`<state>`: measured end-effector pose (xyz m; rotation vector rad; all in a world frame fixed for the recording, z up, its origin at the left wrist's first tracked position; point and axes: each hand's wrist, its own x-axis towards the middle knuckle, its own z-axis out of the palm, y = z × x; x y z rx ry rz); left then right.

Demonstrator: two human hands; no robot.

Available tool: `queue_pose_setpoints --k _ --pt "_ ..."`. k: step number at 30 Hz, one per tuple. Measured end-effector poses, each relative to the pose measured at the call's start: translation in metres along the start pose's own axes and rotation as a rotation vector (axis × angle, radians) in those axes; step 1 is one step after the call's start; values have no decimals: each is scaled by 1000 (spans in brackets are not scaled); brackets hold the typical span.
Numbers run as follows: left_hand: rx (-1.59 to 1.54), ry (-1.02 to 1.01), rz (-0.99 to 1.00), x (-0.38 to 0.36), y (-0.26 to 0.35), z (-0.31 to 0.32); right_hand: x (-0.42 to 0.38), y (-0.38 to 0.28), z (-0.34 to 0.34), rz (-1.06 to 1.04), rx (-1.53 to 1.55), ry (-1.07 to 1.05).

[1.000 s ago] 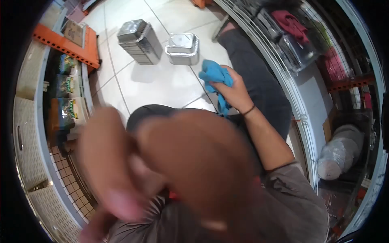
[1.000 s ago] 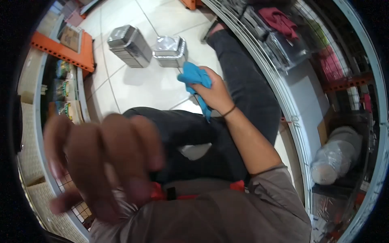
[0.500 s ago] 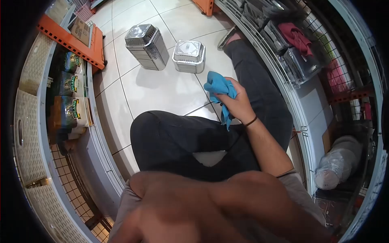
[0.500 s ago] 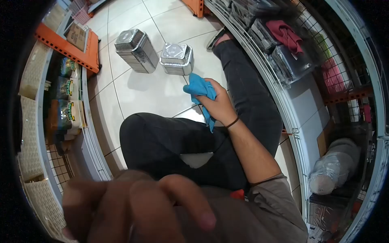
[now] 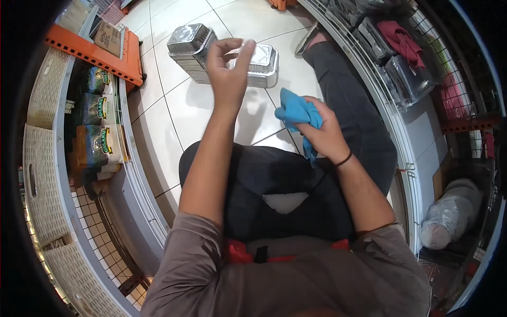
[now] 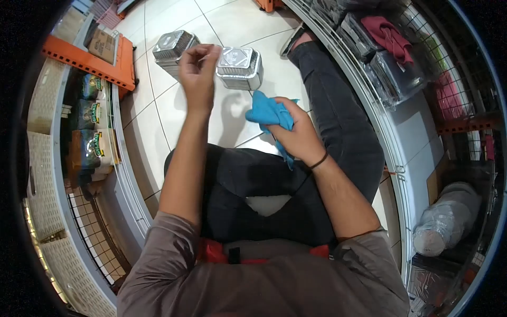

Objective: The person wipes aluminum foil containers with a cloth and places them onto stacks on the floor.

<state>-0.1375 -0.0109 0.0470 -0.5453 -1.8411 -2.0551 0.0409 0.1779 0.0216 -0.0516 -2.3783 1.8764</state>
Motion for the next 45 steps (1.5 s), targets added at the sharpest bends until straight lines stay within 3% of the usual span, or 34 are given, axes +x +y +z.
queue_pose_setpoints --k 1,3,8,24,29,33,35,38,40,45 --pt "-1 0 3 0 -27 0 -3 -2 0 2 -20 -12" --pt "637 -14 19 -4 -72 2 -8 -5 -1 10 -59 -30" --pt "860 88 -62 -41 -110 16 -26 -17 1 -23 -30 -117" --pt "784 90 68 -46 -94 18 -33 -24 -4 46 57 -207" --pt "373 135 9 -45 -80 7 -24 -7 -7 67 -30 -31" --pt "-344 60 -308 -52 -10 3 -10 12 -10 0 107 193" --pt "-416 -58 -367 -55 20 -1 -7 8 -10 47 280 207" --pt "-276 -200 -224 -73 36 4 -9 -3 -13 217 773 210" --pt "-12 -268 -104 -94 36 4 -8 -14 -9 213 814 231" --pt "-30 -228 -184 -127 24 11 -10 -22 0 212 928 284"
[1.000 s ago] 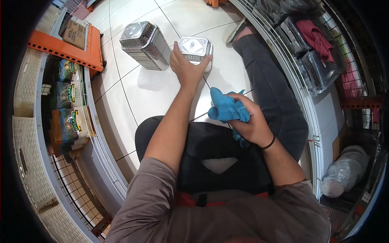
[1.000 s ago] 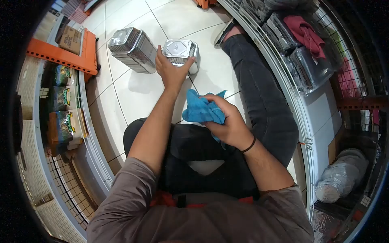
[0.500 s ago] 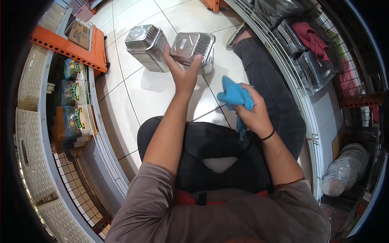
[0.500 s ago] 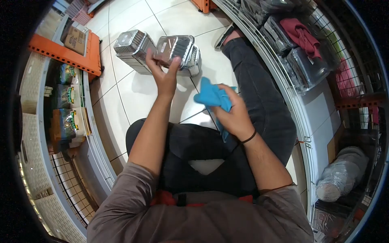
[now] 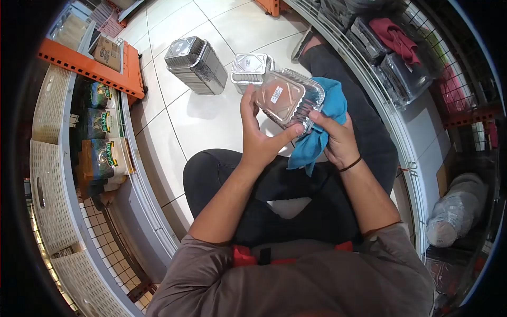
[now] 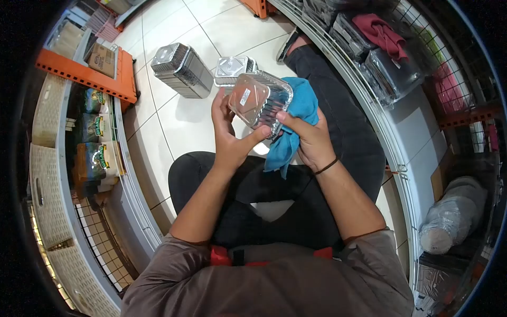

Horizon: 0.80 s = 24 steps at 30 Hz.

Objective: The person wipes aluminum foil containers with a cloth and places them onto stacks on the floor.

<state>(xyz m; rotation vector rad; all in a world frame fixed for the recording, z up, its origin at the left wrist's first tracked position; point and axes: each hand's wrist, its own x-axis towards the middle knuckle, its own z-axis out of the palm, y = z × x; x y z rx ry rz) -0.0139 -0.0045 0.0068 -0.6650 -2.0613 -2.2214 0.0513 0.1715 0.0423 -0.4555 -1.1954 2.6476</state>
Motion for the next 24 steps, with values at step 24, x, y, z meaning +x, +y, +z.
queue_pose_setpoints --k 24 --pt "-1242 9 -535 18 -37 -26 5 5 -10 -61 -426 -125"
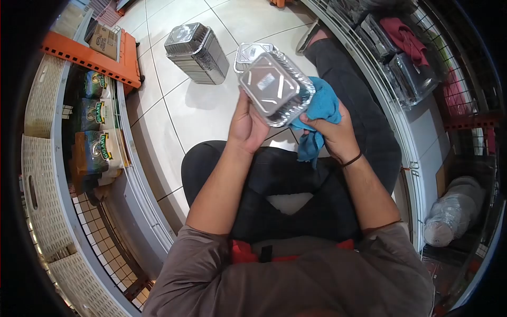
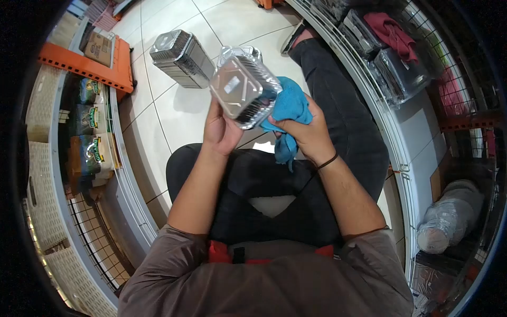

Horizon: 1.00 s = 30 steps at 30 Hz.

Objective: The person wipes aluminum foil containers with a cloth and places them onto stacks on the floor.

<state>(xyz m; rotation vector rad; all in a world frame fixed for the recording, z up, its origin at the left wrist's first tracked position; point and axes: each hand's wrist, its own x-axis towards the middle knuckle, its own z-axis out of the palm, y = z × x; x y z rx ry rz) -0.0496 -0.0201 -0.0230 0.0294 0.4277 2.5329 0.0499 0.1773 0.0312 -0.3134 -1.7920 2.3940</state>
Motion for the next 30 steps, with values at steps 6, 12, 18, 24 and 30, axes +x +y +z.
queue_pose_setpoints --k 6,12,18,24,30 --pt "125 50 32 -1 23 -3 2 5 -37 -98 2 84" --pt "237 88 -132 -11 -20 5 3 11 -21 -336 -193 -57" --pt "233 152 -265 -15 -23 34 -2 6 10 -425 -900 -350" --pt "208 135 -209 -20 -17 30 -3 22 23 -484 -935 -362" --pt "337 206 -110 -23 -52 33 11 16 17 -392 -747 -136"
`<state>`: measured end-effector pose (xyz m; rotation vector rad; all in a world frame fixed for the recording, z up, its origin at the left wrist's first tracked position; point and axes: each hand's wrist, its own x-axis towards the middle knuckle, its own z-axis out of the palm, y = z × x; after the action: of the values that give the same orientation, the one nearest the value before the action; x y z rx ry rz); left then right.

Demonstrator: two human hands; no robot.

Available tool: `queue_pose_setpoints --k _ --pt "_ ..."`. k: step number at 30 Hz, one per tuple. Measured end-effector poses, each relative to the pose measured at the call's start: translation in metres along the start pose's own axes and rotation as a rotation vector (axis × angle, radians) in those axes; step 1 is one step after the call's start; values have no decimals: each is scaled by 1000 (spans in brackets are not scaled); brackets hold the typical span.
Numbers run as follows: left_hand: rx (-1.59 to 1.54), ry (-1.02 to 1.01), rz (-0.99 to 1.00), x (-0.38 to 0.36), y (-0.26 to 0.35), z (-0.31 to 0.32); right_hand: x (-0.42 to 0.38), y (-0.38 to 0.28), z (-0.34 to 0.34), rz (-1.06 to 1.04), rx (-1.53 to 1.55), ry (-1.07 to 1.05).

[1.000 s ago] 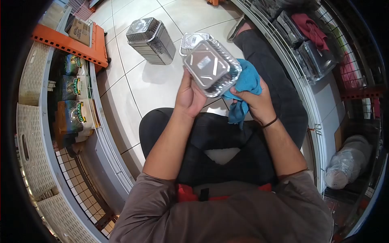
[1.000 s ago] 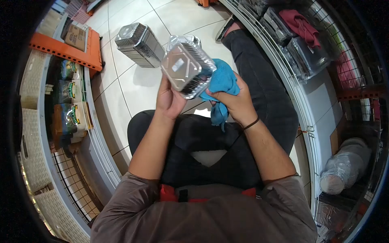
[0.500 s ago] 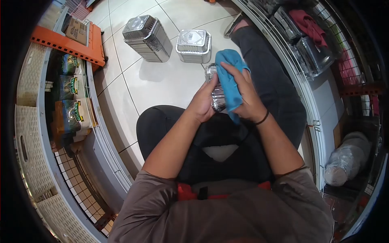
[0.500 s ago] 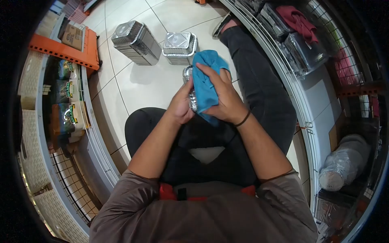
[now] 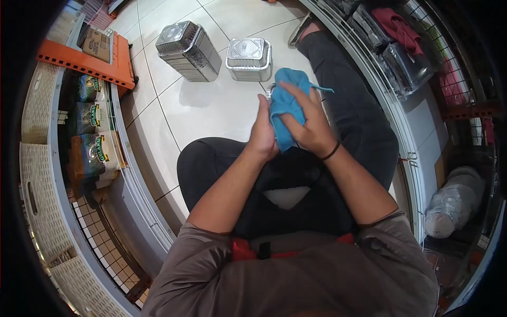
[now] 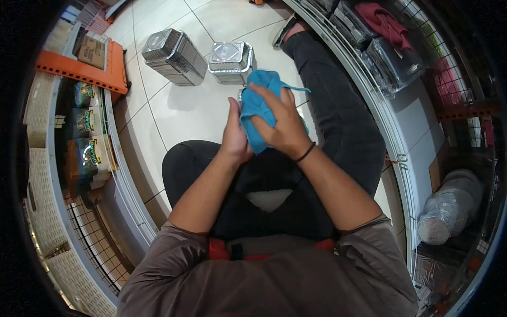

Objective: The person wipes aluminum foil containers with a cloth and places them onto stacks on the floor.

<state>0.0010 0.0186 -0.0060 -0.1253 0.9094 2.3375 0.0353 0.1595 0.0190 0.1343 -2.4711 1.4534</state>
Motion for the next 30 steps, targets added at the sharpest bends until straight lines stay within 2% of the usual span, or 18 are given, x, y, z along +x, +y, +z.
queue_pose_setpoints --k 5,9,15,20,24,30 --pt "-103 -156 -32 3 22 -9 -14 -5 12 -230 -354 -172" --pt "209 -11 52 -6 6 -2 8 -3 4 5 147 93" --pt "123 66 12 1 23 -1 -13 -3 20 -111 -131 102" --pt "415 -11 94 -1 6 -18 0 4 3 -136 -152 -79" --pt "587 22 169 2 1 -19 -9 7 14 15 -77 86" --pt "323 35 50 2 11 -13 -2 3 6 -135 -222 -96"
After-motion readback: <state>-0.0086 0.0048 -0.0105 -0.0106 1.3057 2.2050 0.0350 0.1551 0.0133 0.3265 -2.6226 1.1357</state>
